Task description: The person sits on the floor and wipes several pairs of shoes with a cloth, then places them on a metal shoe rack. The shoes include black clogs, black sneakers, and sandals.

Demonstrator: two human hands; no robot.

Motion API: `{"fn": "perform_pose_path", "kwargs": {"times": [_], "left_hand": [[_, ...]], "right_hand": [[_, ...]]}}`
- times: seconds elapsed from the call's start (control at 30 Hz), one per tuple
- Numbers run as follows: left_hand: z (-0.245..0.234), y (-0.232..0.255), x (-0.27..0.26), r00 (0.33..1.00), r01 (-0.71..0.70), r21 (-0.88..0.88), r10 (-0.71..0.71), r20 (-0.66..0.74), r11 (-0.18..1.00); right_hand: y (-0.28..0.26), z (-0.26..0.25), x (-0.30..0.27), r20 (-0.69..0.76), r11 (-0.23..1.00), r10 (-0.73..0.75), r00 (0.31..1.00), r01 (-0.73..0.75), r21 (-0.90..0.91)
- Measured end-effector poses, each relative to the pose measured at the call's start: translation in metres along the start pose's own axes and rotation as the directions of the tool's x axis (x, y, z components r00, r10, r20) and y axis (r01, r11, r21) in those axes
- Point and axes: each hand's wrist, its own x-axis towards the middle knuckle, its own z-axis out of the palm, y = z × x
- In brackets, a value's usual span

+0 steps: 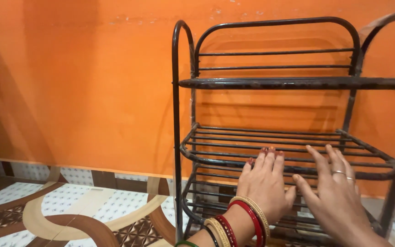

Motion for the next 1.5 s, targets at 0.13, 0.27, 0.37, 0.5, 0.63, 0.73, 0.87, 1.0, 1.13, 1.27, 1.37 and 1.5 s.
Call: {"fn": "perform_pose_path", "kwargs": {"times": [0.13, 0.27, 0.37, 0.5, 0.63, 0.73, 0.87, 1.0, 1.13, 1.27, 1.37, 1.5], "left_hand": [[0.016, -0.007, 0.006, 0.993, 0.034, 0.024, -0.036, 0.116, 0.999], [0.026, -0.009, 0.007, 0.973, 0.018, 0.107, -0.042, 0.227, 0.994], [0.027, -0.008, 0.006, 0.964, 0.018, 0.13, -0.051, 0.26, 0.991], [0.024, -0.008, 0.005, 0.964, 0.015, 0.115, -0.045, 0.261, 0.993], [0.024, -0.009, -0.002, 0.981, -0.008, 0.115, -0.014, 0.195, 0.993], [0.027, -0.008, -0.014, 0.988, -0.022, 0.131, 0.002, 0.152, 0.991], [0.036, -0.007, -0.036, 0.99, -0.013, 0.13, -0.005, 0.138, 0.991], [0.048, -0.012, -0.059, 0.983, 0.006, 0.114, -0.027, 0.182, 0.993], [0.055, -0.016, -0.077, 0.923, 0.047, 0.088, -0.077, 0.377, 0.995], [0.061, -0.015, -0.091, 0.93, 0.058, 0.092, -0.087, 0.358, 0.994], [0.064, -0.012, -0.095, 0.934, 0.067, 0.082, -0.091, 0.346, 0.994], [0.064, -0.008, -0.1, 0.937, 0.093, 0.061, -0.108, 0.331, 0.994]], "right_hand": [[0.009, 0.021, 0.02, 0.14, 0.989, 0.046, 0.989, -0.026, -0.145], [0.02, 0.036, 0.014, 0.226, 0.966, 0.056, 0.973, 0.004, -0.259], [0.025, 0.04, 0.009, 0.291, 0.948, 0.073, 0.954, 0.025, -0.319], [0.023, 0.039, 0.007, 0.332, 0.93, 0.118, 0.936, 0.013, -0.366], [0.021, 0.036, 0.0, 0.254, 0.959, 0.033, 0.967, 0.041, -0.282], [0.016, 0.034, -0.013, 0.202, 0.962, 0.007, 0.979, 0.049, -0.27], [0.01, 0.035, -0.035, 0.146, 0.972, -0.059, 0.987, 0.091, -0.219], [0.007, 0.037, -0.061, 0.206, 0.983, -0.061, 0.977, 0.095, -0.156], [0.009, 0.042, -0.083, 0.326, 0.969, 0.076, 0.942, 0.007, -0.246], [0.019, 0.047, -0.101, 0.282, 0.983, 0.039, 0.959, 0.013, -0.182], [0.025, 0.054, -0.11, 0.267, 0.99, -0.005, 0.964, 0.042, -0.135], [0.028, 0.059, -0.122, 0.294, 0.993, 0.039, 0.955, -0.005, -0.115]]}}
